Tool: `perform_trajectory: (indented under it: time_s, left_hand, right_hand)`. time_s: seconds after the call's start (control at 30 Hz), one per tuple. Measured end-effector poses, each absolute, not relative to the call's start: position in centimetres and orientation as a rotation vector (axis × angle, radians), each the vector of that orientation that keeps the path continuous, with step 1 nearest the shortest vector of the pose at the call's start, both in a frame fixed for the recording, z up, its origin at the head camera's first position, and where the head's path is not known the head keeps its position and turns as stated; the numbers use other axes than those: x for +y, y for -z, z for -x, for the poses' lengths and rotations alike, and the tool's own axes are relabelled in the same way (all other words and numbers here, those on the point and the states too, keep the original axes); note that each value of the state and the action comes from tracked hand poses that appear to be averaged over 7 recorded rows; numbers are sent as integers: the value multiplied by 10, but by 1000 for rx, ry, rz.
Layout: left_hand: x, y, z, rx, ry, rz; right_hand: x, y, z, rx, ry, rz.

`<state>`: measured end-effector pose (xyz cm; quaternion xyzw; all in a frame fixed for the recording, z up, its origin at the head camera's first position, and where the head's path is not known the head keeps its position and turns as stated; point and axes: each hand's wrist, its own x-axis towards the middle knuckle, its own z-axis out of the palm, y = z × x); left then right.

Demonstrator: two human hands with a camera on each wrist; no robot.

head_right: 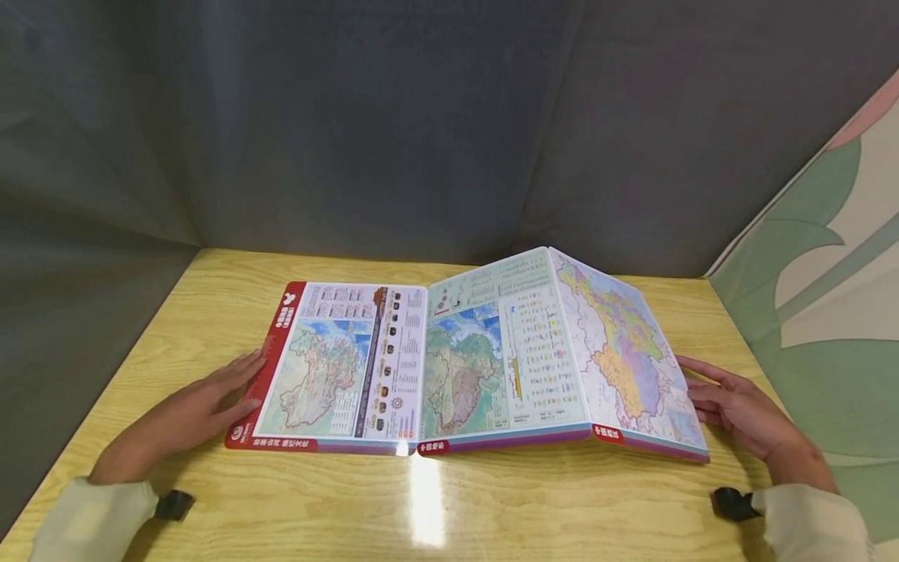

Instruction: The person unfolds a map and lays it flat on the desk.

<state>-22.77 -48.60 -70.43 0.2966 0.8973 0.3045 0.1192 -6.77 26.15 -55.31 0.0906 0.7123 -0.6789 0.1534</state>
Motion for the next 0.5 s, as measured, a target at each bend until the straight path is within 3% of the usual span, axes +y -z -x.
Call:
perform_trajectory:
  time_s: [0.5]
  left_hand:
    - [-489,709,231,2610,-908,-851]
  right_hand:
    - [273,551,61,2099,1908,-322]
